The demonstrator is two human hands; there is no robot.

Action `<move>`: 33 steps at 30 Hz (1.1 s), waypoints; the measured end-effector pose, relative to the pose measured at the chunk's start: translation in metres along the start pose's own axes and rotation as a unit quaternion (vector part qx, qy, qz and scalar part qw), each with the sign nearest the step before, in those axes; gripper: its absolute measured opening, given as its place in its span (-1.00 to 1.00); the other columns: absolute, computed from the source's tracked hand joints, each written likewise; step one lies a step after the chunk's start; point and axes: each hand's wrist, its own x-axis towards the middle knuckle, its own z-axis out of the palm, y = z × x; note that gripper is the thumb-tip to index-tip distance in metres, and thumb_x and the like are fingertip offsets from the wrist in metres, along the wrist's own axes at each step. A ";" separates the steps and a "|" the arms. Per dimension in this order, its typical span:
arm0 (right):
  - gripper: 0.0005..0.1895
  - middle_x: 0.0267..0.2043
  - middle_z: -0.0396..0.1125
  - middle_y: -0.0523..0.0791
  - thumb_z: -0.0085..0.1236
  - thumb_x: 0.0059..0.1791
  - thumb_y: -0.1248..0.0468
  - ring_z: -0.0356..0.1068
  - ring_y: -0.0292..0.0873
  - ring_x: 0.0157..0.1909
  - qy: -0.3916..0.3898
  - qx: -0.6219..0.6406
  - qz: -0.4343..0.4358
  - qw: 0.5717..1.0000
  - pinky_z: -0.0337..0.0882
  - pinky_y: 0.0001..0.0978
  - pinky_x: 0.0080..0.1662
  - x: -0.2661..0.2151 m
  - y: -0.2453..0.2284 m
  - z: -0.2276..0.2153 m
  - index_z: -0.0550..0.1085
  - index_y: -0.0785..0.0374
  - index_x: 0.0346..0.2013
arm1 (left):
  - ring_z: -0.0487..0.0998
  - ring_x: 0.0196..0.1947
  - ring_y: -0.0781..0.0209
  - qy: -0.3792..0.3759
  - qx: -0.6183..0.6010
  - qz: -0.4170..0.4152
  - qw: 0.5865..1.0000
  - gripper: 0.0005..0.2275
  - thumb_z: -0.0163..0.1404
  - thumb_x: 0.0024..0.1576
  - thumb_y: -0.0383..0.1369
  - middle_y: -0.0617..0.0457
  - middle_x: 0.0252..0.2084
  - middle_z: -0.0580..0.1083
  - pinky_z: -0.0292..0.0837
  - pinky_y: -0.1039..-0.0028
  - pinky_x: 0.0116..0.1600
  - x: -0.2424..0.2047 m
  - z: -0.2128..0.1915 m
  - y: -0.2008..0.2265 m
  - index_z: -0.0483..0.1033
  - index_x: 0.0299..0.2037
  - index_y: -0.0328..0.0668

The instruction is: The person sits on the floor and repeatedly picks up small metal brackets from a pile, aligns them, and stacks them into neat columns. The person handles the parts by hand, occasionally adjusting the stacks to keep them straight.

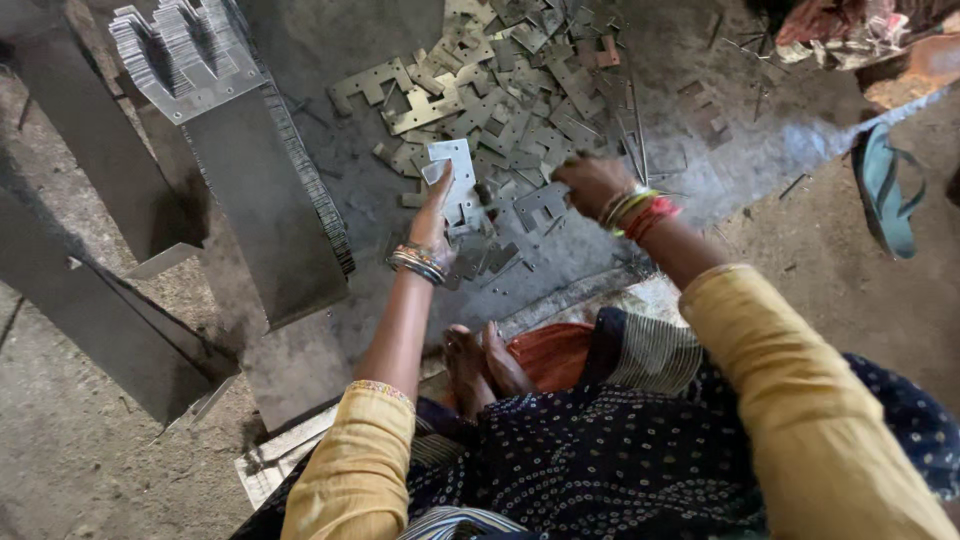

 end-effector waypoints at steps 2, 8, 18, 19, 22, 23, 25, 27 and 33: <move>-0.50 0.21 0.36 -0.22 0.10 -0.12 0.44 0.25 -0.02 0.29 0.090 0.014 -0.071 0.993 0.54 -0.18 -0.20 0.018 0.012 0.046 0.50 -0.03 0.09 | 0.50 -0.13 0.15 0.004 -0.114 -0.062 0.992 -0.47 0.13 0.18 0.10 0.09 -0.12 0.45 0.49 0.21 -0.03 -0.003 -0.008 -0.001 0.41 0.19 -0.07; -0.41 0.06 0.36 -0.06 0.33 -0.24 0.23 0.29 0.05 0.17 0.111 0.025 -0.077 0.991 0.43 0.03 0.10 0.047 0.043 0.092 0.52 -0.15 0.11 | 0.52 -0.36 0.29 0.065 -0.096 -0.085 0.990 -0.47 0.04 0.10 0.18 0.15 -0.29 0.48 0.51 0.33 -0.27 -0.003 -0.022 -0.006 0.50 0.03 -0.08; -0.50 -0.10 0.54 0.02 0.31 -0.15 0.08 0.55 0.13 -0.13 0.079 0.423 -0.045 0.901 0.55 -0.15 -0.09 0.081 0.083 0.050 0.53 0.22 0.02 | 0.64 -0.34 0.15 0.010 -0.003 -0.072 0.997 -0.38 -0.12 0.13 0.30 0.03 -0.25 0.57 0.64 0.30 -0.23 0.027 -0.022 -0.037 0.50 0.00 -0.11; -0.50 -0.09 0.53 0.05 0.37 -0.13 0.04 0.55 0.15 -0.09 0.112 0.368 -0.004 0.923 0.53 -0.11 -0.04 0.089 0.084 0.053 0.56 0.23 0.01 | 0.65 -0.30 0.18 0.019 0.002 -0.070 0.997 -0.39 -0.12 0.11 0.28 0.03 -0.21 0.59 0.65 0.30 -0.20 0.029 -0.019 -0.038 0.51 0.01 -0.10; -0.49 -0.11 0.50 0.09 0.46 -0.19 0.06 0.48 0.23 -0.01 0.140 0.144 0.095 0.975 0.46 0.04 -0.02 0.108 0.084 0.079 0.56 0.27 -0.08 | 0.64 -0.16 0.28 0.068 -0.014 -0.074 0.995 -0.46 -0.02 0.09 0.19 0.13 -0.09 0.59 0.62 0.36 -0.10 0.023 -0.016 -0.039 0.51 0.07 -0.01; -0.49 -0.12 0.49 0.09 0.47 -0.24 0.08 0.44 0.26 0.01 0.135 0.059 0.124 0.981 0.45 0.10 -0.04 0.113 0.085 0.088 0.55 0.28 -0.12 | 0.64 -0.11 0.32 0.089 -0.024 -0.078 0.993 -0.50 0.03 0.09 0.15 0.18 -0.05 0.58 0.60 0.39 -0.05 0.020 -0.016 -0.039 0.50 0.09 0.04; -0.38 -0.08 0.48 0.12 0.49 -0.29 0.03 0.45 0.23 0.03 0.165 0.100 0.139 0.971 0.46 0.04 -0.01 0.119 0.091 0.104 0.54 0.25 -0.05 | 0.58 -0.20 0.27 0.071 -0.044 -0.080 0.993 -0.52 0.06 0.12 0.15 0.15 -0.16 0.53 0.56 0.35 -0.14 0.016 -0.020 -0.037 0.48 0.04 0.00; -0.33 -0.04 0.47 0.12 0.49 -0.31 0.00 0.45 0.21 0.04 0.140 0.136 0.176 0.965 0.47 0.02 0.01 0.120 0.096 0.115 0.53 0.18 0.01 | 0.54 -0.28 0.24 0.064 -0.067 -0.080 0.992 -0.54 0.10 0.16 0.15 0.13 -0.23 0.49 0.51 0.33 -0.22 0.012 -0.024 -0.038 0.46 0.00 -0.03; -0.50 -0.06 0.51 0.11 0.36 -0.21 0.15 0.50 0.21 0.01 0.154 0.191 0.144 0.959 0.50 0.01 0.05 0.114 0.108 0.081 0.59 0.07 0.03 | 0.49 -0.47 0.30 0.104 -0.003 -0.074 0.992 -0.56 0.11 0.07 0.14 0.19 -0.35 0.42 0.48 0.38 -0.40 0.020 -0.025 -0.039 0.44 -0.07 0.04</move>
